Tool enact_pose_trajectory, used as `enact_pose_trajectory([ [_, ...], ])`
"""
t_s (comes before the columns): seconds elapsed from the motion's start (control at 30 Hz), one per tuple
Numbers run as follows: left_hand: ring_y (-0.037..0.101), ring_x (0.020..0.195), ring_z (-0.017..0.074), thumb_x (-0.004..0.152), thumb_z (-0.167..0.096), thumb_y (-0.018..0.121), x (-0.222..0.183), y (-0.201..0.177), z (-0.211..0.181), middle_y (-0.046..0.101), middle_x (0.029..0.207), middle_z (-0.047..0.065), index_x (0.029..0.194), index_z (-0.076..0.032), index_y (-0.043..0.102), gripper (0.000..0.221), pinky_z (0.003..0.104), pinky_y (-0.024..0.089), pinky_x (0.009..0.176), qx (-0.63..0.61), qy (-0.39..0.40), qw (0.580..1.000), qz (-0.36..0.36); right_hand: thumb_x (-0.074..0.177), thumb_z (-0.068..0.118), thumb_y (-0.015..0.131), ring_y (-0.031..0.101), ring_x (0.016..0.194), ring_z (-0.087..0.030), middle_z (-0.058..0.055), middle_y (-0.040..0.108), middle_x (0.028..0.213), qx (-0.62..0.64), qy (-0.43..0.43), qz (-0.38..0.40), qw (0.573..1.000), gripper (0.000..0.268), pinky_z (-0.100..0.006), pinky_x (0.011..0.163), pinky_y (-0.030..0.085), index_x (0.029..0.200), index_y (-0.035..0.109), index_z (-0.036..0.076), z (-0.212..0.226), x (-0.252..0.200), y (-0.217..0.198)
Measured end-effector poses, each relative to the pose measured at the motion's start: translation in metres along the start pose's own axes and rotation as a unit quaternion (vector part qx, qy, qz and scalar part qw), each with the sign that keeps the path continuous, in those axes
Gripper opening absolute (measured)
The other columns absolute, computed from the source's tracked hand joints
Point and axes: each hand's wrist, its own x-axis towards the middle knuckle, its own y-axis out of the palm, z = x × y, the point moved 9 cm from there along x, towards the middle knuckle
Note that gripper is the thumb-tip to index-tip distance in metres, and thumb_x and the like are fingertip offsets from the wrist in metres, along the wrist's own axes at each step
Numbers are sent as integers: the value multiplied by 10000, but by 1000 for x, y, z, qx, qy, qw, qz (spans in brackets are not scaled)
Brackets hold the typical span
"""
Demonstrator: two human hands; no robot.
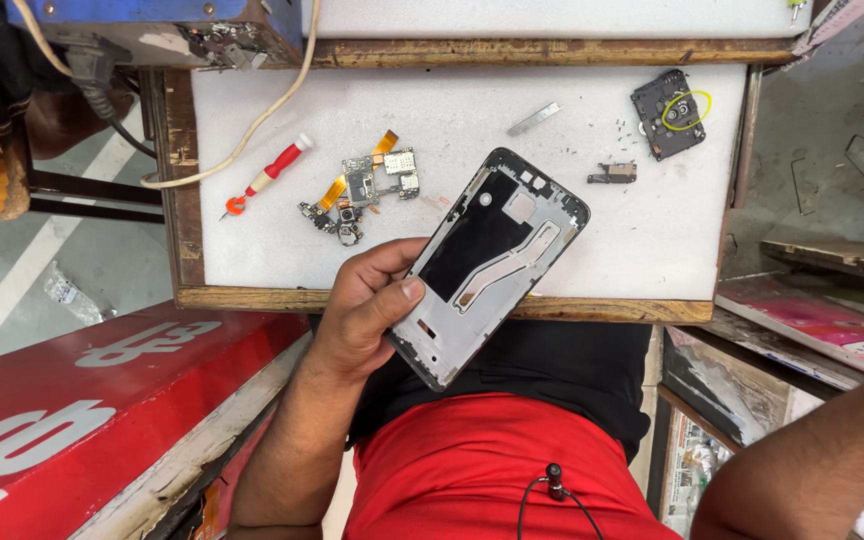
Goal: The person disassembles a smartphone, removes the back cover, and detaches internal components including the motherboard and camera module. They clean the motherboard with a toothbrush and liquid, then reassemble the camera module and other parts on the workbench.
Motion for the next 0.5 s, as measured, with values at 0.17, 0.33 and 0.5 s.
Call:
enact_pose_trajectory([
  [0.17,741,1057,215,1016,-129,651,5,5,8,716,1209,238,1415,141,547,493,345,622,919,-53,-13,998,22,1182,8,551,733,1005,-152,-98,729,1121,60,-7,-27,998,123,-267,871,612,1223,666,-5,15,-12,-9],
  [0.33,739,1091,231,1005,-129,645,7,12,15,711,1226,237,1408,134,536,494,360,621,961,-82,-26,996,28,1179,-19,563,750,1024,-125,-73,742,1130,423,-49,-34,904,134,-231,899,624,1251,668,22,104,-44,-6],
  [0.5,737,991,175,989,-148,660,2,15,12,725,1173,192,1398,132,540,510,307,620,856,-36,-22,999,5,1171,-23,607,757,979,-165,-139,747,1071,337,-226,35,913,105,-261,860,646,1196,709,-24,224,-81,-5],
])
